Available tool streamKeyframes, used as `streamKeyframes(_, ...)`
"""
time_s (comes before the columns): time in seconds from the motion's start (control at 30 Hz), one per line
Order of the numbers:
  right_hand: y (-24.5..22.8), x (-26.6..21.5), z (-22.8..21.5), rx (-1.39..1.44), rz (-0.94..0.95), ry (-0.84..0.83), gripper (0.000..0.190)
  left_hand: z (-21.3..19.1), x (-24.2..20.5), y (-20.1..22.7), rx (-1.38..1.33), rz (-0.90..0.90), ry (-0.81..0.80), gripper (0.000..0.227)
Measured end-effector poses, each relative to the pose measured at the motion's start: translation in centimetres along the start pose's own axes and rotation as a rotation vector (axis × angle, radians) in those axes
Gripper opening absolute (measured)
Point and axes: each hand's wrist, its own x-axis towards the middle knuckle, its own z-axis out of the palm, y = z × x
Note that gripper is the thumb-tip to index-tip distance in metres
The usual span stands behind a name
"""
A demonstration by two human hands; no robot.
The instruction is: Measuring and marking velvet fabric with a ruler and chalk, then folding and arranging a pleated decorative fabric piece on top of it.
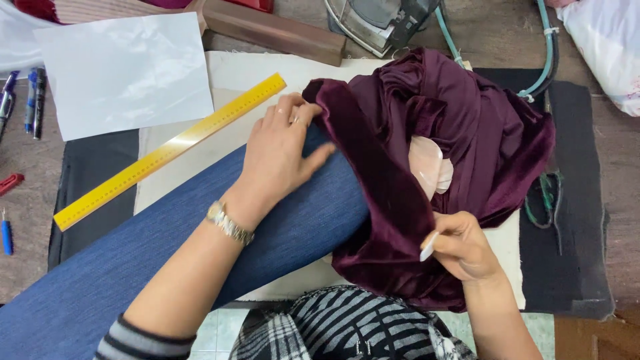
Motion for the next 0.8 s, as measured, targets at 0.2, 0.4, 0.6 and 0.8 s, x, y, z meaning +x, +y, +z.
streamKeyframes(0.2, 2.0, -1.4, -1.1, 0.043, 0.0, -0.012, 0.009, 2.5, 4.5, -4.3, -0.013, 0.056, -0.074, 0.025)
streamKeyframes(0.4, 2.3, -1.2, -1.0, 0.087, -0.006, 0.003, 0.009, 3.4, 7.6, -8.7, -0.393, 0.01, -0.379, 0.025)
streamKeyframes(0.6, 2.1, -0.1, -0.3, 0.082, 0.013, 0.023, 0.007, 7.8, 8.8, -13.9, -0.366, 0.178, -0.289, 0.017)
streamKeyframes(0.8, -2.7, 2.3, 5.8, -0.102, 0.164, -0.123, 0.024, -0.4, 6.8, -7.7, -0.256, 0.367, 0.188, 0.02)
